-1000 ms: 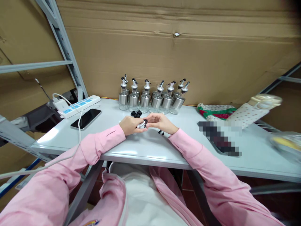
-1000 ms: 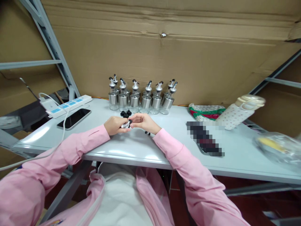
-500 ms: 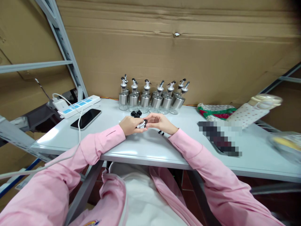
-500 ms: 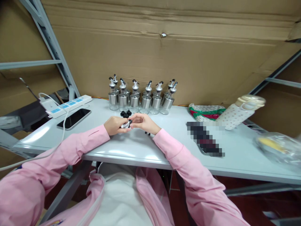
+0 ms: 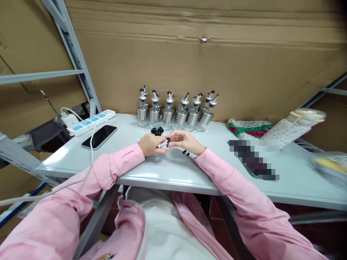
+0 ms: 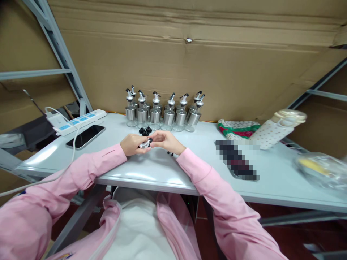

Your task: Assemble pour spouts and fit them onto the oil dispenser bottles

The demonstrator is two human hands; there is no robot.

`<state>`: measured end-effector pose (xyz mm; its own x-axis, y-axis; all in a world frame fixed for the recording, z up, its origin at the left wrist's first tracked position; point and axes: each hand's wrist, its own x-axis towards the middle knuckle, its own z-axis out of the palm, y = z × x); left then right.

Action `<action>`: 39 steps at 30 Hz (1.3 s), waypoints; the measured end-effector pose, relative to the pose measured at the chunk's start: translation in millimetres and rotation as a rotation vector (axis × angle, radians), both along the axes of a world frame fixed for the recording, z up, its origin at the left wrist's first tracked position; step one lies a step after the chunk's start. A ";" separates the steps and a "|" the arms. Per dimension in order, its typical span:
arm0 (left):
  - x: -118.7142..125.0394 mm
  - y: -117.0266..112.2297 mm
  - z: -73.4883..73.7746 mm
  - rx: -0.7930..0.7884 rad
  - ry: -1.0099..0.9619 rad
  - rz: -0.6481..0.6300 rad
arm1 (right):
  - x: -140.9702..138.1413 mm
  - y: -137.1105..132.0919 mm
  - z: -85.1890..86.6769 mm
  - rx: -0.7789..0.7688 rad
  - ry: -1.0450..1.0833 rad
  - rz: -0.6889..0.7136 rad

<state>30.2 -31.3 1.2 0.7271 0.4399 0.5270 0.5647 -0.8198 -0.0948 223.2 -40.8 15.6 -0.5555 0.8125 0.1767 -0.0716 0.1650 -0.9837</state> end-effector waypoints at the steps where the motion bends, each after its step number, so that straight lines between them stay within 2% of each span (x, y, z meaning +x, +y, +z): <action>1: 0.1 0.0 -0.2 0.001 0.002 0.001 | 0.1 -0.1 0.2 -0.006 0.002 -0.002; 10: -1.1 0.8 1.2 -0.002 0.037 0.005 | 1.5 0.4 1.8 -0.039 -0.007 -0.022; 19: -0.4 1.8 -1.1 0.098 0.061 0.084 | 1.0 0.2 2.1 -0.022 -0.014 -0.041; 29: -1.5 2.7 -1.6 0.195 0.057 0.059 | -2.3 -1.8 3.8 -0.020 -0.031 -0.069; 34: -1.3 3.3 -2.4 0.202 0.057 0.077 | -4.6 -3.7 4.7 0.023 -0.013 -0.115; 39: -2.1 3.8 -3.2 0.191 0.062 0.037 | -4.4 -3.4 3.9 0.050 -0.048 -0.115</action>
<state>28.0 -27.4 -1.9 0.7463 0.3630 0.5578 0.5820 -0.7626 -0.2823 218.8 -44.1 19.5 -0.4683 0.8620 0.1942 -0.0030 0.2182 -0.9759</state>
